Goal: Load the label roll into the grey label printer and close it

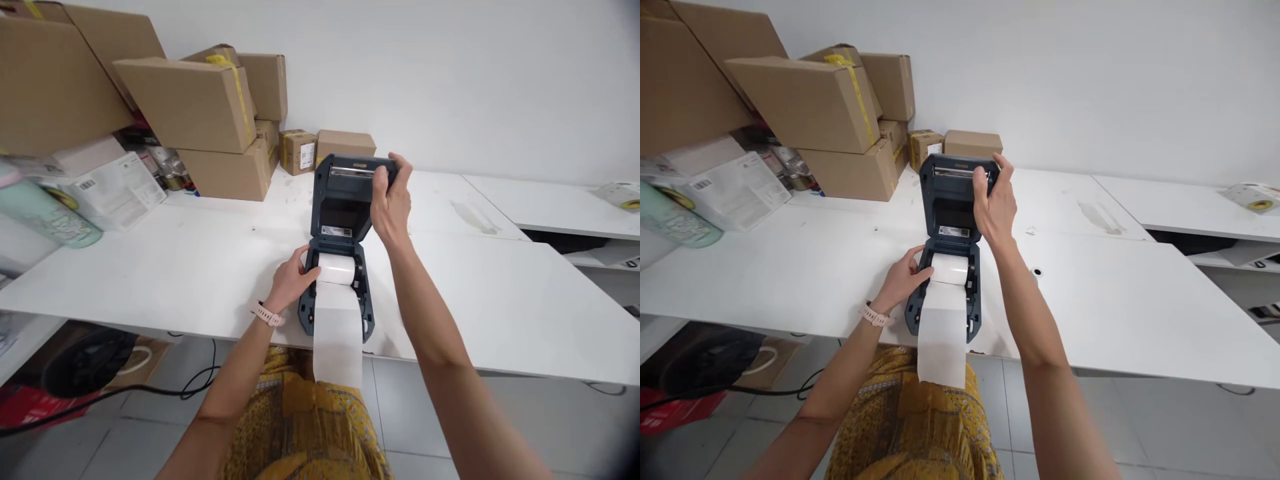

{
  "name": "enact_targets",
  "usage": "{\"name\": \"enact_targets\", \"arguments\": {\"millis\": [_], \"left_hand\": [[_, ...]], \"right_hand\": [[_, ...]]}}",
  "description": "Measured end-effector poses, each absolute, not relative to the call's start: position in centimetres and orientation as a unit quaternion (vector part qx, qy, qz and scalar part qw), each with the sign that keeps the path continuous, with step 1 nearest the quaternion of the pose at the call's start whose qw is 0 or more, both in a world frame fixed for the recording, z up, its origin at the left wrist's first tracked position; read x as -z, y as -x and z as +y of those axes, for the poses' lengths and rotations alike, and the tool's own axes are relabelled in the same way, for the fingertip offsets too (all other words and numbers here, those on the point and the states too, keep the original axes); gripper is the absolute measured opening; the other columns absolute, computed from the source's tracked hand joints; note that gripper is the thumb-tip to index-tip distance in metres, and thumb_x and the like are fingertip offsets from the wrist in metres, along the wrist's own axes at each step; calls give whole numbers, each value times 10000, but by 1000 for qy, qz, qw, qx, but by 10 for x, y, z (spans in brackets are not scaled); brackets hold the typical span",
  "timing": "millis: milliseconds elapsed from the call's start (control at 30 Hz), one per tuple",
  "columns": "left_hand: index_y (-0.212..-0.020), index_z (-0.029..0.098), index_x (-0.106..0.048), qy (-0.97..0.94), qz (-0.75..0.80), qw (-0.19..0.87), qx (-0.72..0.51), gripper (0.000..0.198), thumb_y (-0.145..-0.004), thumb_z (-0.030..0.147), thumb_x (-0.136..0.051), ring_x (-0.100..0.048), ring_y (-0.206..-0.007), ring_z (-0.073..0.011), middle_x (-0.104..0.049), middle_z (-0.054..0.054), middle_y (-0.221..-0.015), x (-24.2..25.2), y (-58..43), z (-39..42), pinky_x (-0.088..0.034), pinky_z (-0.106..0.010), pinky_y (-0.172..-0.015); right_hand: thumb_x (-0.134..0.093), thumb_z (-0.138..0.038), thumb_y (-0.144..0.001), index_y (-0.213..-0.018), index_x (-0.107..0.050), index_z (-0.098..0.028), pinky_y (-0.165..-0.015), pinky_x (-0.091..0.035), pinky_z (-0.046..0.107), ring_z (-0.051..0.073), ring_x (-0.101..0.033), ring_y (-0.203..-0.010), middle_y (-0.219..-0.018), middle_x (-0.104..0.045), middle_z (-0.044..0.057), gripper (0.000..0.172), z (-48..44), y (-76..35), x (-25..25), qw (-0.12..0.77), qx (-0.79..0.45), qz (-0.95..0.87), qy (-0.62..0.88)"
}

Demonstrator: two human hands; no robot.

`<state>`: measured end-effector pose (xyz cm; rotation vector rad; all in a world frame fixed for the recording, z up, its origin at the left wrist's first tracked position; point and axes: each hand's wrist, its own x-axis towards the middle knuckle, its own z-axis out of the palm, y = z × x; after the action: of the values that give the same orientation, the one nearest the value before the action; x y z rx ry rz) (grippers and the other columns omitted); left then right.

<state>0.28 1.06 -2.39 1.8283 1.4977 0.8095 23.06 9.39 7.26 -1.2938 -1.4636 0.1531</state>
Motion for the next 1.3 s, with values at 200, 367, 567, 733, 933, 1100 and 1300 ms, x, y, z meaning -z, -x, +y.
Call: {"name": "enact_targets", "arguments": {"millis": [200,367,567,733,933,1100,1300], "left_hand": [[-1569,206,-370,-731,575,302,-209,756,-857,357,-574,-596,-732,-218,-594,22,-758,10,2,12,-374,-293,-652],[-1619,175,-266,-758,576,270,-144,861,-805,266,-535,-629,-775,-267,-643,-18,-783,2,-2,18,-388,-321,-663],[-1630,166,-226,-761,572,270,-142,880,-803,239,-520,-663,-819,-289,-691,-49,-838,2,-3,19,-437,-340,-707],[-1623,152,-225,-771,570,254,-126,874,-796,206,-503,-684,-881,-304,-715,-74,-909,1,-3,18,-460,-358,-753],[-1645,105,-120,-775,564,259,-117,923,-808,217,-492,-686,-888,-316,-720,-96,-932,-1,-2,19,-463,-370,-745],[-1655,131,-93,-773,560,267,-130,943,-812,240,-502,-665,-811,-286,-694,-57,-845,0,-2,18,-456,-366,-735],[-1649,144,-139,-776,561,257,-134,915,-803,206,-483,-641,-754,-254,-683,-40,-820,1,-3,18,-452,-347,-722]], "right_hand": [[-449,-601,-1006,-1534,-297,-295,-1127,-432,586,337,-442,-1463,-1549,-456,144,629,73,-232,-65,536,99,-667,508],[-586,-469,-969,-1120,-599,-237,-935,-544,491,292,-663,-1053,-1062,-696,110,276,36,-231,-49,525,146,-712,443],[-666,-534,-908,-1267,-580,-227,-887,-576,426,290,-703,-1076,-1177,-732,116,479,31,-238,-43,204,-130,-870,430],[-655,-463,-903,-1573,-335,-128,-1005,-486,586,432,-666,-1185,-1316,-678,260,815,33,-210,-22,-20,-104,-879,465],[-805,-437,-722,-1603,-251,-284,-938,-574,472,337,-683,-1157,-1363,-649,134,1052,37,-228,-36,101,-287,-863,403],[-845,-469,-710,-1574,-343,-326,-1089,-532,431,352,-561,-1367,-1583,-463,91,1009,11,-292,-72,284,-322,-807,405],[-803,-420,-745,-1505,-450,-284,-1033,-559,429,358,-555,-1358,-1594,-435,117,849,29,-342,-44,314,-276,-738,530]]}}
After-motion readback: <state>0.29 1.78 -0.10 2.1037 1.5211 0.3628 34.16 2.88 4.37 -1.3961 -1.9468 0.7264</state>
